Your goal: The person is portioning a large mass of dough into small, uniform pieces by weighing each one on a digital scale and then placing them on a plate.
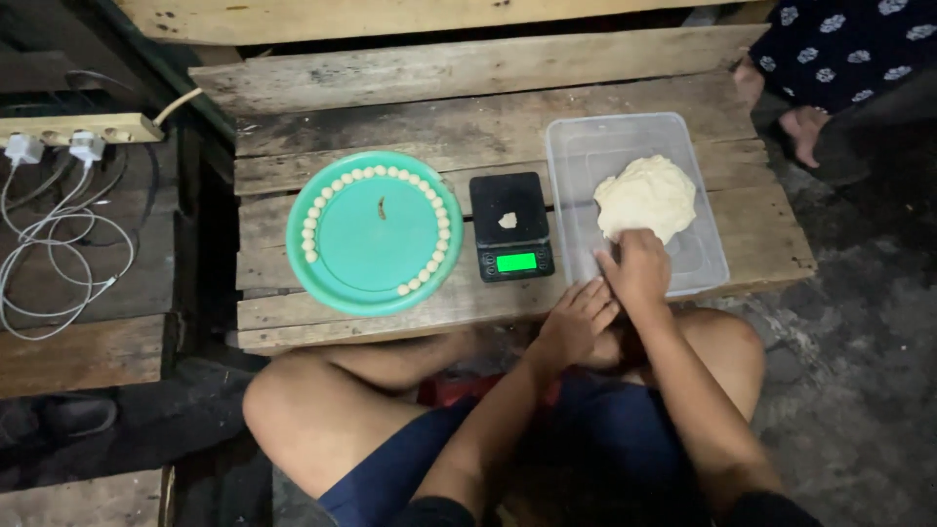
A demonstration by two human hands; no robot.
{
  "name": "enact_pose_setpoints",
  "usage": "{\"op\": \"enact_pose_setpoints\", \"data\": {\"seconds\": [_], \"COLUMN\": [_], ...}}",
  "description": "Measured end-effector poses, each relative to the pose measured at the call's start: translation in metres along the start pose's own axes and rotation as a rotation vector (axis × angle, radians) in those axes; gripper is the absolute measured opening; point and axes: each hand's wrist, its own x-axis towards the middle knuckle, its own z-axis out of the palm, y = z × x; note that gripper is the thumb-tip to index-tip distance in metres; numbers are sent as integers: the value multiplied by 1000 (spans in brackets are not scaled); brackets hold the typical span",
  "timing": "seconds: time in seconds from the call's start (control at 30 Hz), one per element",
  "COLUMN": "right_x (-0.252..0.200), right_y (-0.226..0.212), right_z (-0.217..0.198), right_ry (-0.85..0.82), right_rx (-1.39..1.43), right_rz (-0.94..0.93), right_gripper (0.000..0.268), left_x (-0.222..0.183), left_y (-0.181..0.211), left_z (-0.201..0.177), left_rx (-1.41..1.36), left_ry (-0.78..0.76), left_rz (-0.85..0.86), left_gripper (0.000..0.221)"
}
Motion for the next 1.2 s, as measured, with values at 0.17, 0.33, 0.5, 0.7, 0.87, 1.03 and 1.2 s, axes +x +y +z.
{"op": "enact_pose_setpoints", "data": {"seconds": [0.17,0.33,0.5,0.7,0.87,1.03,1.2], "right_x": [-26,-38,-41,-38,-43,-57,-68], "right_y": [41,48,42,49,47,48,9], "right_z": [2,-1,-6,18,13,-1,-31], "right_ry": [116,179,-10,49,-27,-115,47], "right_rx": [-291,-414,-336,-313,-232,90,1143], "right_rz": [-163,-237,-71,38,122,332,534], "right_gripper": [23,14,31,15,16,22,5], "left_x": [1,10,13,7,10,10,12], "left_y": [-2,6,9,6,6,7,5], "left_z": [1,-42,-54,-35,-51,-52,-44], "left_rx": [-7,-3,42,51,52,59,25], "left_ry": [31,39,5,-120,-130,-23,0], "left_rz": [10,-5,-12,-21,-18,12,3], "left_gripper": [100,108,100,111,105,96,84]}}
